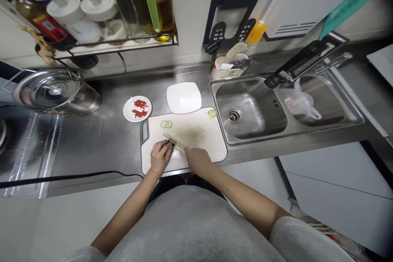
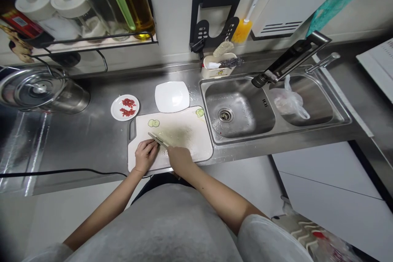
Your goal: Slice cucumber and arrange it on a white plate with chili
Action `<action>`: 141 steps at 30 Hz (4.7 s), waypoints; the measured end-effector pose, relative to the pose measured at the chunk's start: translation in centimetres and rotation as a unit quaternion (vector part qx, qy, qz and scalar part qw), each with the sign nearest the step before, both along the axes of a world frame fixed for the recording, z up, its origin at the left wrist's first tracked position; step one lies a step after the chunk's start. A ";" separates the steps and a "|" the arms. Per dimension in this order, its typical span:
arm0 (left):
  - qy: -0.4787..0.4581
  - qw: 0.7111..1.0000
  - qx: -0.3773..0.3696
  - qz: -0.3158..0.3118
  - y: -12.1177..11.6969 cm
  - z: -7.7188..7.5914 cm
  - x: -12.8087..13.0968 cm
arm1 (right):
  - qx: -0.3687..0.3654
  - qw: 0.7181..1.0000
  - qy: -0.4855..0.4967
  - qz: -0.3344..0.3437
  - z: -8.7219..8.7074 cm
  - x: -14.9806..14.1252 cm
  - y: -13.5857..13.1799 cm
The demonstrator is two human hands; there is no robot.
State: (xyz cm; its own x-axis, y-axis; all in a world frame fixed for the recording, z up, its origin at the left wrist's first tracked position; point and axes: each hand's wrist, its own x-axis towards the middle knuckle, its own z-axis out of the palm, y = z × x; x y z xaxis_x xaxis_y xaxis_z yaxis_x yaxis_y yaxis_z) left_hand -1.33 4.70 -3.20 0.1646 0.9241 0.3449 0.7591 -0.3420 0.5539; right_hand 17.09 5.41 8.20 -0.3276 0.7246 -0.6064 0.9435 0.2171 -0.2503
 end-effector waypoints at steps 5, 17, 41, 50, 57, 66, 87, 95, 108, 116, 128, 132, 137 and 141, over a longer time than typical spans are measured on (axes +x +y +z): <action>-0.013 0.999 0.032 -0.015 0.1 0.1 0.0 | 0.005 1.000 -0.003 0.000 -0.4 0.0 0.1; -0.014 0.999 0.037 -0.020 0.2 -0.3 -0.1 | 0.009 1.000 0.002 -0.008 -1.4 0.3 0.1; -0.012 0.999 0.043 -0.019 0.1 -0.4 0.0 | -0.002 1.000 0.007 -0.004 -2.2 -0.1 0.9; -0.009 0.999 0.031 -0.008 0.0 -0.4 0.1 | 0.006 1.000 0.012 -0.017 -3.6 0.0 0.4; 0.009 1.000 0.026 -0.005 -0.1 0.0 0.2 | 0.015 0.999 0.009 -0.039 -2.9 0.2 0.1; -0.011 0.999 -0.004 0.051 -0.7 1.2 0.1 | 0.117 0.991 -0.050 -0.037 -0.7 2.7 -0.2; 0.056 0.994 0.055 -0.076 0.8 5.2 3.6 | 0.188 0.976 -0.110 0.001 -0.1 5.8 -1.5; -0.063 0.994 -0.071 0.055 2.9 4.5 4.2 | 0.189 0.971 -0.136 -0.043 -0.7 7.5 -1.2; 0.072 0.948 -0.254 0.176 9.4 3.0 3.1 | 0.170 0.969 -0.130 -0.122 -0.8 9.4 -2.0; 0.102 0.954 -0.219 0.177 9.8 2.4 3.0 | 0.168 0.970 -0.130 -0.114 -1.0 9.5 -2.1; -0.065 0.979 -0.092 0.168 4.6 2.0 0.2 | 0.085 0.982 -0.075 -0.150 -0.9 7.1 -1.9; -0.054 0.995 -0.036 0.077 1.0 1.6 -0.2 | 0.061 0.990 -0.037 -0.118 -0.7 5.3 -2.1; -0.033 0.999 0.004 0.030 -0.3 0.7 -0.1 | 0.050 0.996 -0.021 -0.065 -0.4 3.1 -2.1; -0.031 0.999 0.016 0.021 -0.2 0.1 -0.1 | 0.048 0.998 -0.020 -0.038 -0.3 2.0 -2.0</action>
